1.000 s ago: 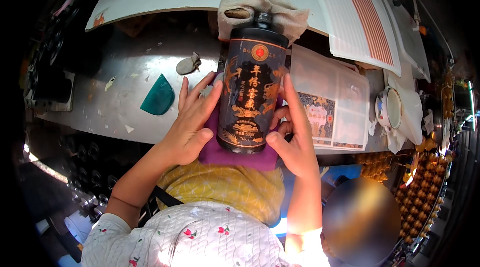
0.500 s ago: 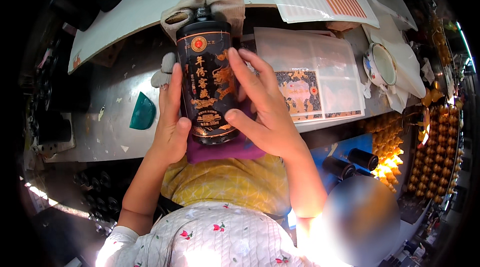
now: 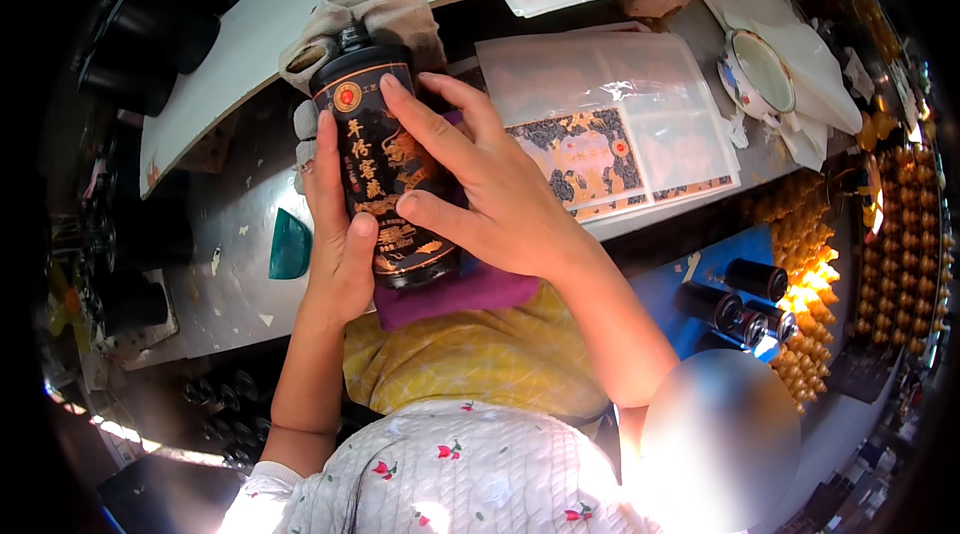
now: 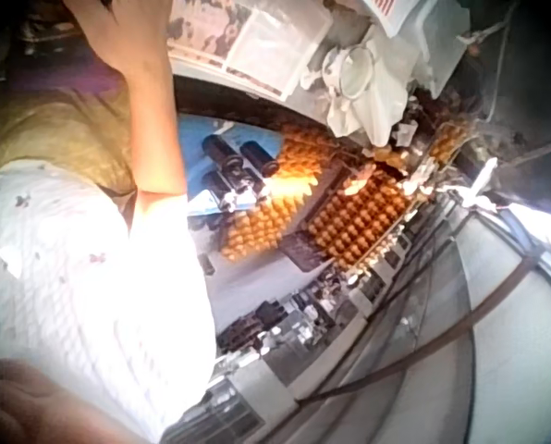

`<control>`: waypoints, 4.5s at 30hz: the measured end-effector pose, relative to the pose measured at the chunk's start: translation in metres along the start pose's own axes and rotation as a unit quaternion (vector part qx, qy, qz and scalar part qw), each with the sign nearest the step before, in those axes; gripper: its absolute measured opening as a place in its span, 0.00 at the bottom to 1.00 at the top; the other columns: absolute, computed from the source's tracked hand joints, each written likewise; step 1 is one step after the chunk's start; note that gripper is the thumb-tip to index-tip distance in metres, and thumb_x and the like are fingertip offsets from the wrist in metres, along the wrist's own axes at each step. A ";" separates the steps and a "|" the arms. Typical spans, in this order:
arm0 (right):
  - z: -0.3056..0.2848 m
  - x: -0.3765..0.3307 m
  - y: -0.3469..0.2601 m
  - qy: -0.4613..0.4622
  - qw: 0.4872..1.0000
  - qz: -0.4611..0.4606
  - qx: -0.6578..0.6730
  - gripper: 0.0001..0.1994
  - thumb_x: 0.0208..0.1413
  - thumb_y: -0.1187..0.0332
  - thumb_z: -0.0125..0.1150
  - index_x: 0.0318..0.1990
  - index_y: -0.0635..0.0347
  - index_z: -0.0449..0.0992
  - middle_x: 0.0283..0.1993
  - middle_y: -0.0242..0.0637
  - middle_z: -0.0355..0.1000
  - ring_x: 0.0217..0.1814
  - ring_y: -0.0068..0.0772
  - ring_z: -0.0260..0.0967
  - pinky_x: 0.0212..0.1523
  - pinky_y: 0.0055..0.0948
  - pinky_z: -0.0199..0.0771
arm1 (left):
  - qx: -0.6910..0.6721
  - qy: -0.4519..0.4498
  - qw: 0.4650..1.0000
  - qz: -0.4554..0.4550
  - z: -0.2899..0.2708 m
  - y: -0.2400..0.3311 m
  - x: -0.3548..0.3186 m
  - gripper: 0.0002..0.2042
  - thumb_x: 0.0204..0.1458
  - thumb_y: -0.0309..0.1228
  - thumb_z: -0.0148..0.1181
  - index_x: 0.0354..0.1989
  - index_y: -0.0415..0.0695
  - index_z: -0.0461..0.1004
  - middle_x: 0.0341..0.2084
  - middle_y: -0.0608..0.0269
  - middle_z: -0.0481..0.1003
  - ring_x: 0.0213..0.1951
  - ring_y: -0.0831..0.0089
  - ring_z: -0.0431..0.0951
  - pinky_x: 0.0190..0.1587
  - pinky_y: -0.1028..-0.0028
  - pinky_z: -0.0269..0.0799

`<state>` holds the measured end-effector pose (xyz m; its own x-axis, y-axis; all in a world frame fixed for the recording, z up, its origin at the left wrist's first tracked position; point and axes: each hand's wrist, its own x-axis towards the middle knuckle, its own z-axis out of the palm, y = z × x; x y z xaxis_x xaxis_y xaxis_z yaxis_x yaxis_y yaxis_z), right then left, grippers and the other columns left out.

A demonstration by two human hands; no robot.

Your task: The person wraps a thin orange band around the top and bottom edges of a black cylindrical container. They rotate the container to align the band, press it into place, and repeat the process on the opposite edge. The container is handled one at a time and placed back on the work surface after each wrap.

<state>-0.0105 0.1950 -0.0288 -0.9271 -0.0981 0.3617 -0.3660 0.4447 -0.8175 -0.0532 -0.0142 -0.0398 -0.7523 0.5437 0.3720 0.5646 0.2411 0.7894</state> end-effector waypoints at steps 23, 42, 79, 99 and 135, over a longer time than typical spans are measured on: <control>-0.003 -0.001 -0.022 0.047 0.994 0.028 -0.095 0.46 0.53 0.46 0.65 0.76 0.51 0.51 0.67 0.50 0.59 0.56 0.59 0.71 0.51 0.47 0.75 | -0.134 0.026 0.988 -0.075 0.011 0.003 -0.001 0.52 0.59 0.59 0.52 0.77 0.36 0.30 0.68 0.42 0.50 0.69 0.53 0.54 0.71 0.59 0.49; -0.015 -0.023 -0.015 -0.019 0.987 0.150 0.054 0.39 0.64 0.57 0.53 0.77 0.62 0.44 0.69 0.60 0.62 0.67 0.60 0.65 0.64 0.42 0.66 | -0.049 -0.048 0.995 -0.069 -0.006 0.000 -0.016 0.67 0.44 0.74 0.56 0.74 0.29 0.29 0.73 0.42 0.51 0.74 0.51 0.51 0.72 0.49 0.18; -0.003 -0.029 -0.041 -0.010 0.945 0.232 0.232 0.39 0.59 0.76 0.60 0.77 0.51 0.51 0.67 0.39 0.65 0.33 0.17 0.61 0.33 0.18 0.66 | 0.017 0.025 0.999 -0.040 0.000 -0.004 -0.042 0.46 0.61 0.67 0.36 0.77 0.41 0.44 0.73 0.51 0.53 0.74 0.47 0.48 0.71 0.43 0.16; -0.006 -0.014 -0.029 -0.039 0.979 0.155 0.126 0.44 0.52 0.72 0.64 0.78 0.46 0.51 0.69 0.40 0.62 0.34 0.21 0.65 0.31 0.18 0.66 | 0.023 0.017 0.999 -0.034 -0.005 -0.008 -0.004 0.44 0.63 0.62 0.40 0.77 0.42 0.42 0.66 0.45 0.60 0.71 0.48 0.55 0.72 0.42 0.17; -0.005 0.003 -0.040 0.045 0.933 -0.327 -0.142 0.12 0.45 0.69 0.68 0.40 0.57 0.82 0.42 0.32 0.82 0.31 0.30 0.77 0.29 0.27 0.73 | 0.146 -0.006 0.989 -0.016 -0.004 0.026 -0.037 0.61 0.45 0.49 0.73 0.75 0.30 0.34 0.51 0.43 0.70 0.52 0.46 0.71 0.72 0.37 0.36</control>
<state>0.0019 0.1810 0.0075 -0.4983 -0.3611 0.7882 -0.8026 0.5359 -0.2619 -0.0117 -0.0316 -0.0311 -0.7682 0.5413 0.3417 0.6158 0.4792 0.6254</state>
